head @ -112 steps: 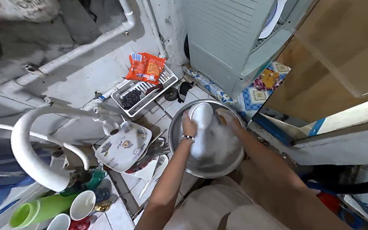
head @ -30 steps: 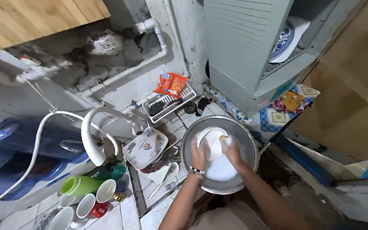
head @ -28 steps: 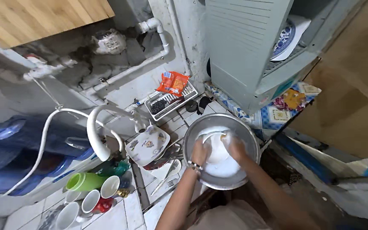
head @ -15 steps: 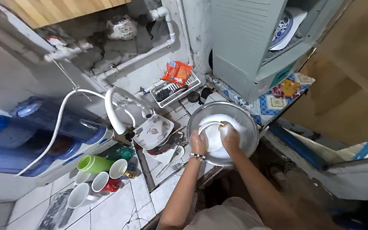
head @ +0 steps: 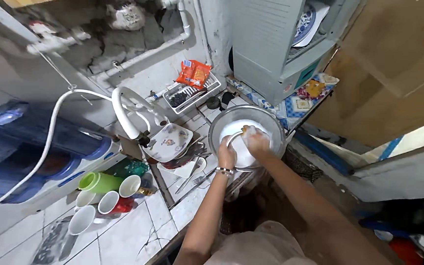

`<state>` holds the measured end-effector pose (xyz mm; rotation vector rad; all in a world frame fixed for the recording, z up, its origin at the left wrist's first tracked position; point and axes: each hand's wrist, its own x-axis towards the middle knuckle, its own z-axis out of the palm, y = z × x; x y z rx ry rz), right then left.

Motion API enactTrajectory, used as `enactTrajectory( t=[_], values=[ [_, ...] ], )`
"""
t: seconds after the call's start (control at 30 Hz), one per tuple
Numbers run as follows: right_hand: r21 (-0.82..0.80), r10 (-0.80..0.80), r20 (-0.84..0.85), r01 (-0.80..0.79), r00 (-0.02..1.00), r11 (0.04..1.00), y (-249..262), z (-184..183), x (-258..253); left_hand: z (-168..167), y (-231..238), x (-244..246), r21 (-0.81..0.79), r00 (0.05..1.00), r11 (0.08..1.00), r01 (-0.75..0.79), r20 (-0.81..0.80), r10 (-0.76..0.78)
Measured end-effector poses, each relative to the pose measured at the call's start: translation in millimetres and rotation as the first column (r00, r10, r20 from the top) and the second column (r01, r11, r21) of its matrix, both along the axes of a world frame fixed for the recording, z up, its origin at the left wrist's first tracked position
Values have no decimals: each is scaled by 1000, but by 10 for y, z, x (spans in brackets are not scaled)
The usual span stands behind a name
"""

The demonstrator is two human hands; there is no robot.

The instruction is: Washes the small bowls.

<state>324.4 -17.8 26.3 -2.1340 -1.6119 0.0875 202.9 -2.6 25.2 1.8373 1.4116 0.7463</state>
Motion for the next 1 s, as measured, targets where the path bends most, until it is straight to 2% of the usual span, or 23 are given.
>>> enactTrajectory(
  t=[0.03, 0.1, 0.17, 0.23, 0.3, 0.33, 0.37, 0.4, 0.43, 0.47, 0.5, 0.53, 0.6, 0.67, 0.73, 0.8, 0.83, 0.9, 0.97, 1.0],
  values=[
    [35, -18, -38, 19, 999, 999, 19, -9, 17, 5, 15, 33, 5, 999, 1000, -31, 19, 30],
    [-35, -114, -215, 109, 970, 993, 59, 9, 42, 27, 59, 109, -23, 991, 993, -114, 66, 115],
    [-83, -234, -393, 219, 889, 972, 119, -45, 74, 20, 134, 202, -46, 965, 976, -215, 143, 219],
    [-127, -330, -551, 313, 766, 941, 191, -160, 75, -16, 189, 305, -64, 928, 954, -293, 220, 300],
    [-194, -361, -754, 339, 549, 921, 242, -327, 30, -61, 226, 397, -82, 892, 932, -352, 273, 361],
    [-249, -363, -853, 319, 376, 915, 245, -411, -12, -108, 264, 437, -78, 881, 926, -369, 286, 375],
    [-308, -354, -925, 275, 136, 911, 225, -472, -56, -160, 324, 466, -65, 882, 925, -373, 284, 376],
    [-386, -378, -923, 179, -78, 905, 196, -494, -61, -218, 408, 484, -47, 897, 930, -364, 253, 363],
    [-448, -427, -879, 65, -210, 891, 171, -506, -20, -272, 505, 491, -34, 923, 941, -337, 187, 337],
    [-489, -477, -835, -30, -275, 872, 158, -516, 56, -305, 602, 482, -41, 954, 957, -288, 75, 290],
    [-506, -508, -815, -84, -278, 858, 174, -548, 155, -327, 696, 473, -53, 973, 972, -227, -46, 224],
    [-507, -514, -825, -92, -236, 857, 202, -575, 280, -360, 789, 480, -66, 974, 983, -172, -158, 160],
    [-475, -478, -877, -59, -59, 878, 252, -578, 558, -482, 931, 534, -96, 936, 988, -125, -342, 85],
    [-443, -422, -892, -127, 158, 888, 340, -541, 788, -500, 998, 638, -157, 886, 977, -146, -461, 58],
    [-432, -272, -843, -283, 463, 856, 419, -503, 893, -490, 1029, 727, -287, 841, 943, -168, -540, -15],
    [-482, 11, -635, -408, 772, 775, 490, -475, 918, -631, 1026, 811, -422, 822, 898, -123, -551, -146],
    [-534, 143, -490, -426, 860, 730, 514, -476, 906, -755, 1013, 859, -475, 812, 877, -72, -539, -225],
    [-603, 343, -303, -458, 889, 653, 538, -511, 907, -913, 1001, 966, -539, 823, 842, -21, -488, -291],
    [-633, 492, -293, -552, 820, 543, 553, -553, 1002, -945, 1022, 1079, -556, 811, 831, -19, -495, -312],
    [-664, 559, -308, -595, 770, 453, 583, -567, 1053, -963, 1051, 1103, -562, 822, 826, -35, -487, -297]
  ],
)
